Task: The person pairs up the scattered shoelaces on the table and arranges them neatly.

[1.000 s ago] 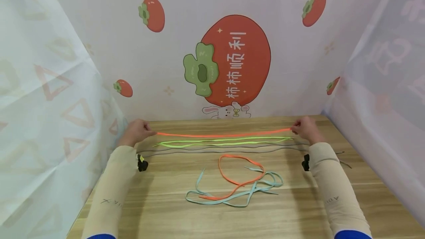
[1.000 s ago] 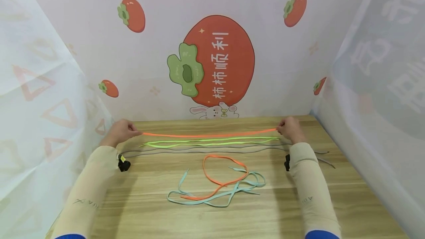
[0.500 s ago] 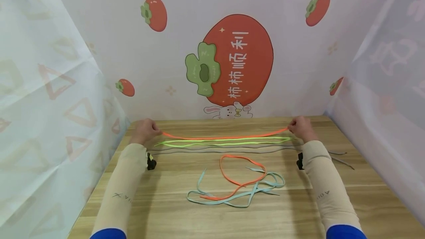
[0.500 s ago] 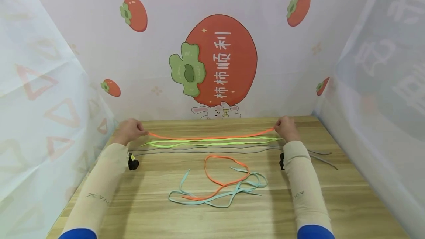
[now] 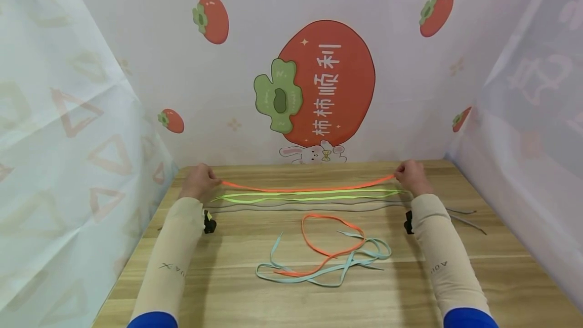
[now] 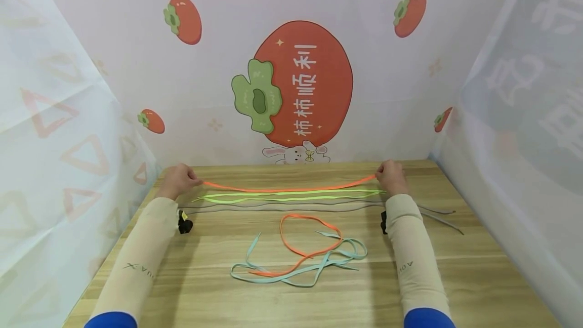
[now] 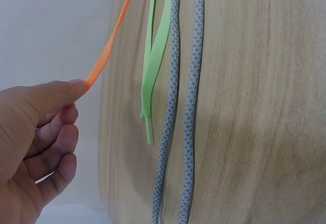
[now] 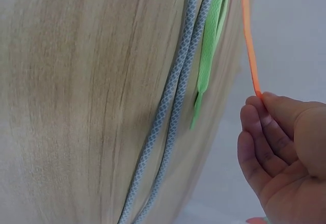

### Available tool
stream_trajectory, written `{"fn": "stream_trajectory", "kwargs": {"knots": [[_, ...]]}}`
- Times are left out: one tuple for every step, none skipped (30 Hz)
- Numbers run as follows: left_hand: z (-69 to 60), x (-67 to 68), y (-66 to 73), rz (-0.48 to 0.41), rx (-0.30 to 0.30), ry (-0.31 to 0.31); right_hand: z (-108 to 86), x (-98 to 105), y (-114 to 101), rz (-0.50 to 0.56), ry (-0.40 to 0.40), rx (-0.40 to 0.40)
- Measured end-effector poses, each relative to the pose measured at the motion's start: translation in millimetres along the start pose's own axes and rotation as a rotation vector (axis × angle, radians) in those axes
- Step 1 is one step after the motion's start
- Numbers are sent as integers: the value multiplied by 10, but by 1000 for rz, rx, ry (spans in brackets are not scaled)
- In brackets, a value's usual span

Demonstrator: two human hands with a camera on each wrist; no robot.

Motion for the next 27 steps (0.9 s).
{"fn": "stream_trajectory", "kwargs": {"knots": [[1, -3, -10, 1, 5, 4, 4, 1, 9, -5, 2, 2], [1, -8, -20, 5, 6, 8, 3, 1, 14, -6, 5, 2], [-1, -14, -32, 6, 4, 12, 4, 3, 24, -8, 7, 4], [-5, -23, -42, 10, 4, 18, 5, 3, 35, -12, 8, 3], [-9, -34, -51, 10, 0, 21, 2, 3, 44, -14, 6, 0], [-16, -46, -59, 4, 2, 22, 1, -1, 59, -16, 4, -6], [-22, -61, -66, -7, 3, 20, -3, -7, 70, -13, -2, -12], [-33, -78, -70, -23, 11, 12, -11, -15, 79, -11, -7, -15], [-43, -92, -74, -37, 14, 7, -14, -23, 92, -10, -15, -14], [-53, -109, -74, -48, 26, 1, -18, -36, 104, -10, -19, -15], [-68, -120, -70, -63, 32, -8, -23, -47, 109, -8, -22, -13], [-82, -127, -65, -80, 43, -18, -24, -57, 116, -6, -26, -12], [-92, -135, -59, -89, 48, -23, -29, -66, 114, -7, -30, -11], [-95, -144, -59, -92, 53, -31, -30, -74, 114, -11, -29, -9], [-98, -148, -59, -87, 52, -32, -30, -80, 113, -11, -29, -12], [-103, -151, -59, -89, 54, -40, -27, -87, 115, -13, -26, -13], [-106, -154, -63, -93, 55, -49, -25, -91, 116, -17, -25, -13], [-105, -157, -71, -95, 54, -56, -23, -91, 122, -19, -29, -13], [-104, -160, -83, -90, 53, -61, -20, -93, 128, -20, -30, -15], [-107, -156, -94, -79, 50, -63, -18, -90, 141, -21, -33, -12], [-117, -147, -100, -68, 47, -59, -15, -86, 154, -20, -39, -11], [-123, -132, -105, -55, 39, -58, -17, -79, 163, -18, -46, -9], [-128, -118, -114, -41, 38, -54, -21, -68, 168, -12, -56, -8], [-130, -99, -122, -24, 31, -52, -25, -54, 176, -12, -63, -5], [-131, -79, -129, -3, 22, -46, -29, -39, 179, -17, -66, 0], [-131, -54, -132, 14, 9, -38, -34, -21, 182, -21, -69, 4], [-126, -35, -138, 22, 1, -39, -39, -3, 183, -25, -73, 10]]}}
Point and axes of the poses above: each hand's wrist, its own z-axis towards the middle knuckle, its own x-axis out of the back of the hand, y = z × x, the point moved 1 cm from there along z, towards the middle knuckle, and after that the axes turned 15 degrees about z, right-handed, at the moved point
